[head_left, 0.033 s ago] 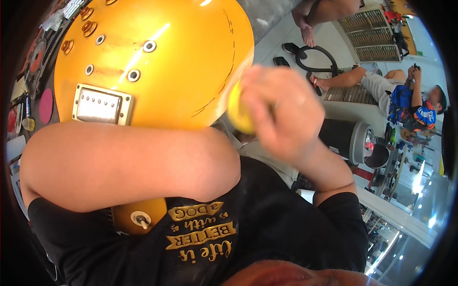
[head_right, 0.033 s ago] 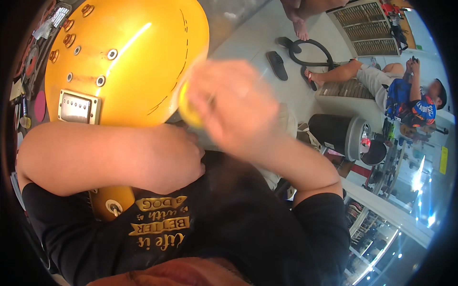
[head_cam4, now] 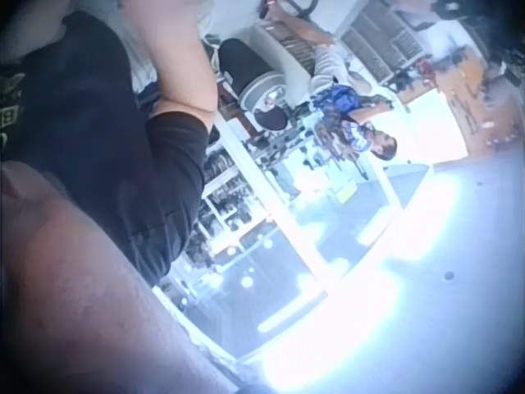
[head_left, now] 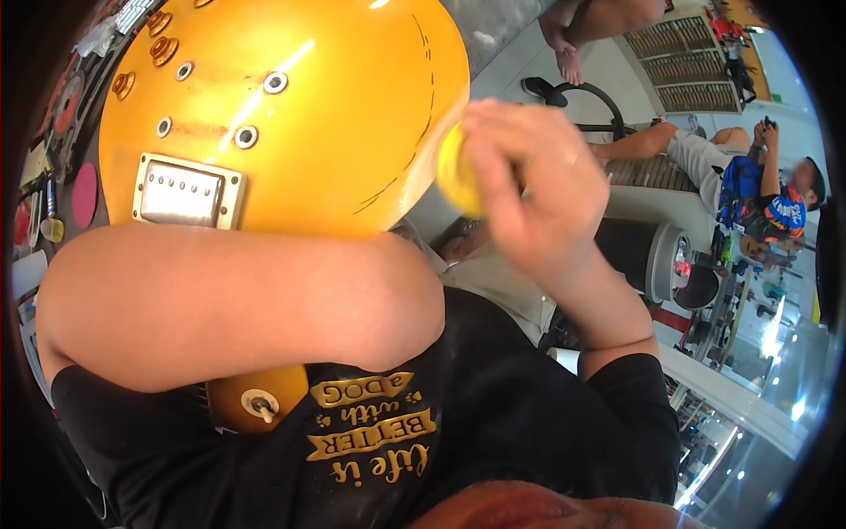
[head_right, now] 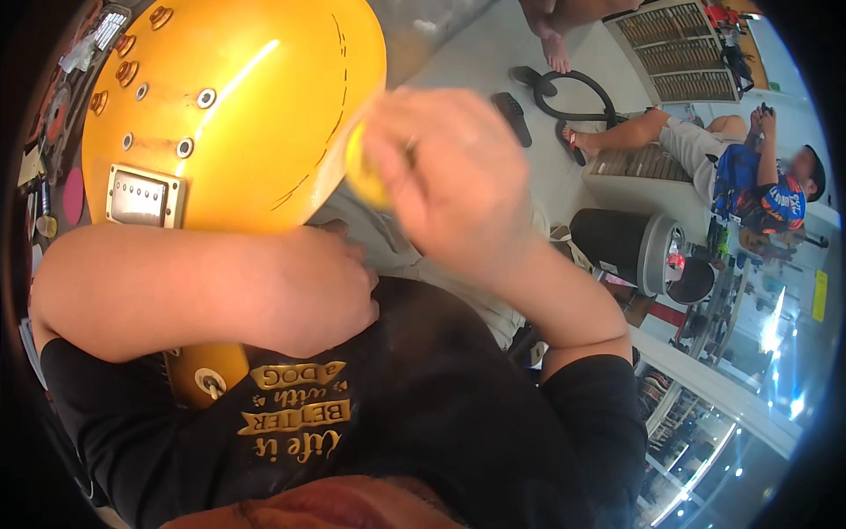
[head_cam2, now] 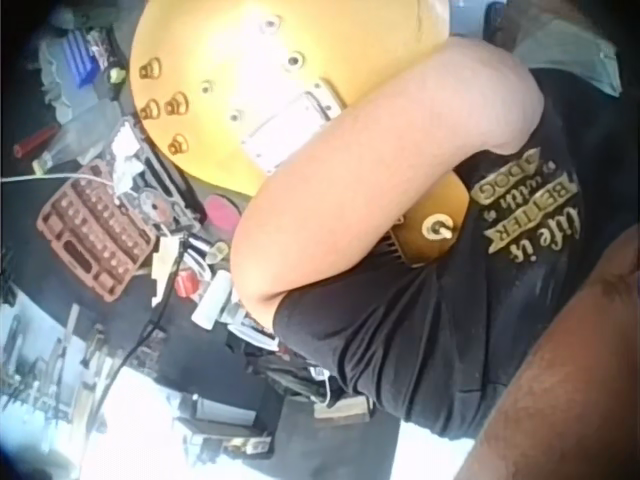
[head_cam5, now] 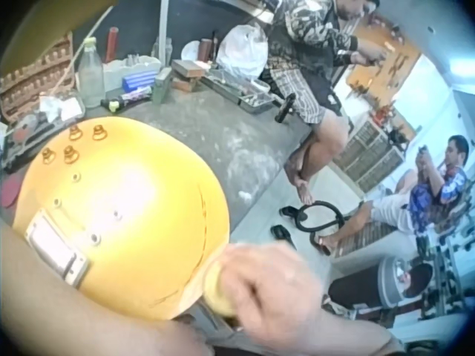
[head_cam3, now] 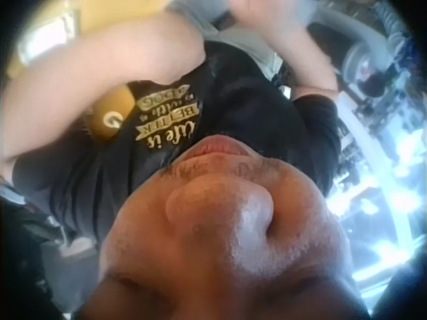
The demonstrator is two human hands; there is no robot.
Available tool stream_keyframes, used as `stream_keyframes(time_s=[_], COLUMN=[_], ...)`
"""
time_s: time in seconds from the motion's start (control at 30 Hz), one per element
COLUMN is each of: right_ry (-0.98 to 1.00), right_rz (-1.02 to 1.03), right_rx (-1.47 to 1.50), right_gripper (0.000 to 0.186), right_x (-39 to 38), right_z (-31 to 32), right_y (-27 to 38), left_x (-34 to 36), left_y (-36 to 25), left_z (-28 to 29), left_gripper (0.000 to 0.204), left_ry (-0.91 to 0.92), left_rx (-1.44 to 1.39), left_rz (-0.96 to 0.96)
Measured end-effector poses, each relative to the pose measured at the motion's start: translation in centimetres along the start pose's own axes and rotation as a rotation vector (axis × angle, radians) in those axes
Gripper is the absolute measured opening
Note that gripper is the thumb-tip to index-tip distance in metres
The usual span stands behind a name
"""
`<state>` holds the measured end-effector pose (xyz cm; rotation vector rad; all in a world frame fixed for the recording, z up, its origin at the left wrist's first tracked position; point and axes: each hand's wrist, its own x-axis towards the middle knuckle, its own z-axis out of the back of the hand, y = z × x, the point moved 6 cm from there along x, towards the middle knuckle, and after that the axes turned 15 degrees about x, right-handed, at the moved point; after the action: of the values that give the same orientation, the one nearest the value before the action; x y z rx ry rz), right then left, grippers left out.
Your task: The person rubs a yellow guitar body with a circular sanding pad and later wipes the surface with their hand.
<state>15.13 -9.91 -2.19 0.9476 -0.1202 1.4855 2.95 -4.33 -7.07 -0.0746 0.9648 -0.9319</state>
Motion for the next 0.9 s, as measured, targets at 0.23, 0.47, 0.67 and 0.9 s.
stream_keyframes(time_s=[0.23,0.47,0.67,0.9], right_ry=[0.011,0.037,0.011,0.005], right_rz=[-0.033,-0.058,-0.019,-0.084], right_rx=[0.054,0.143,0.061,0.101], right_gripper=[0.011,0.008,0.009,0.006], right_x=[0.5,0.0,-0.3,0.0], right_z=[-0.2,-0.8,-0.9,-0.9], right_y=[-0.4,0.8,1.4,1.8], left_x=[0.2,-0.1,0.0,-0.1], left_y=[0.6,0.3,1.4,1.2], left_z=[0.2,0.1,0.4,0.9], left_gripper=[0.027,0.028,0.029,0.030], left_ry=[-0.068,0.026,0.023,-0.003], left_rx=[0.088,-0.072,-0.151,0.027], left_rz=[-0.026,-0.002,0.011,-0.041])
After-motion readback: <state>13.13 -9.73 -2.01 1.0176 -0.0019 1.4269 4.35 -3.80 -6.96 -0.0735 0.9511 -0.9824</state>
